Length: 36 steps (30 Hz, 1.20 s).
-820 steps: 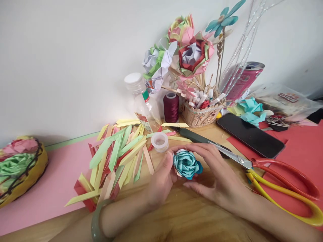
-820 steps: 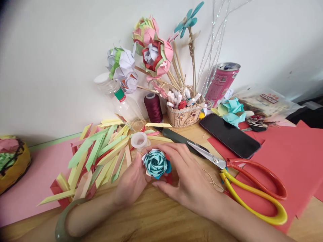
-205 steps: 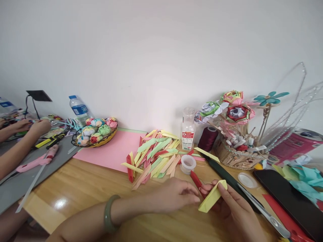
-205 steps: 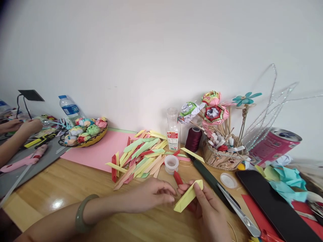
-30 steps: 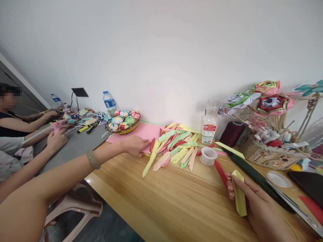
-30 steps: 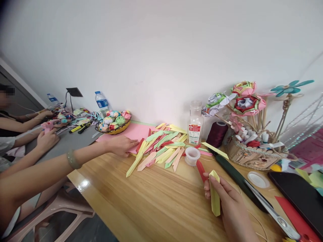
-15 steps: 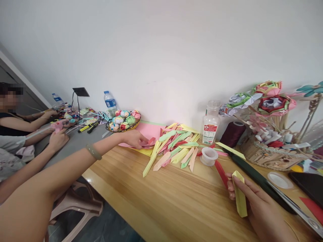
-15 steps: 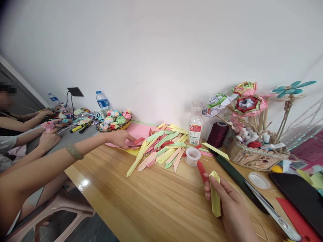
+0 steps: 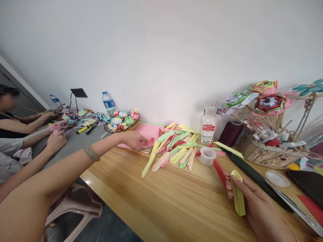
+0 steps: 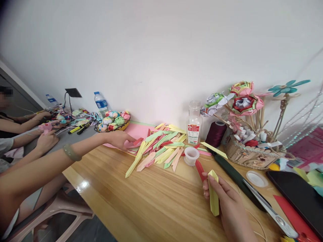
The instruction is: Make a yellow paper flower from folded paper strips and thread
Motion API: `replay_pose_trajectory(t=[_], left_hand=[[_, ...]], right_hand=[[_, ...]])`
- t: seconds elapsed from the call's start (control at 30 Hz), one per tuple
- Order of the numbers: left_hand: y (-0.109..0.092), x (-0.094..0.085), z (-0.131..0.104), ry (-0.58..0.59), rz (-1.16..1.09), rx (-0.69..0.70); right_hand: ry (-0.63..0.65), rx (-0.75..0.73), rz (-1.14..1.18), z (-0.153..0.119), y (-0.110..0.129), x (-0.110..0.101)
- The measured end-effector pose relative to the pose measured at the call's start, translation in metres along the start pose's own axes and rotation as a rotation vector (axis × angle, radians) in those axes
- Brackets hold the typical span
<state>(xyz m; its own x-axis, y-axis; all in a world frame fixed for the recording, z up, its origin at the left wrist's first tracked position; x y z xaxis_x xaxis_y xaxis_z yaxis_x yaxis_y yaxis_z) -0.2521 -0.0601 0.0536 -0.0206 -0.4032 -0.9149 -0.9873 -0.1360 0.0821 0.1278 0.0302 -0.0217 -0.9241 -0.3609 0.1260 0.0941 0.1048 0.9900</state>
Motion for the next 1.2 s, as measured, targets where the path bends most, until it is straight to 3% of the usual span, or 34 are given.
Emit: replay_pose_trajectory(t=[0.13, 0.27, 0.37, 0.53, 0.8, 0.97, 1.2], left_hand=[[-0.010, -0.003, -0.005, -0.006, -0.005, 0.053], [-0.028, 0.010, -0.014, -0.235, 0.105, 0.163], [-0.034, 0.028, -0.016, -0.328, 0.158, 0.233], [-0.018, 0.047, -0.012, -0.451, 0.202, 0.249], [0.014, 0.054, -0.017, -0.663, 0.183, 0.210], [0.018, 0.060, -0.014, -0.747, 0.272, 0.283], [0.022, 0.063, -0.007, -0.851, 0.412, 0.210]], right_hand=[[-0.004, 0.020, 0.010, 0.000, 0.000, 0.000], [0.005, 0.036, 0.015, 0.000, 0.002, 0.000], [0.013, 0.050, -0.004, 0.000, 0.003, 0.000], [0.011, 0.055, -0.050, -0.002, 0.006, 0.001], [0.020, 0.078, -0.142, 0.004, 0.003, -0.001], [0.046, 0.074, -0.178, 0.006, 0.003, -0.001], [0.055, 0.077, -0.199, 0.009, -0.004, -0.006]])
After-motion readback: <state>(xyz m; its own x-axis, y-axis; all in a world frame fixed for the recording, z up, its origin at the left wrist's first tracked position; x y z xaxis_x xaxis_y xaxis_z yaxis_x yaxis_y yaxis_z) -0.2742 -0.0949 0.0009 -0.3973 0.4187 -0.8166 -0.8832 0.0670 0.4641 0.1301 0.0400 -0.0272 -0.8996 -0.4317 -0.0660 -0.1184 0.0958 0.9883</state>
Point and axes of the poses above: each hand's wrist, its own z-axis towards the middle knuckle, its own x-axis out of the palm, y = z × x, the point moved 1 cm from there along z, towards the middle knuckle, and after that the axes turned 9 degrees about -x, right-handed, at the moved point
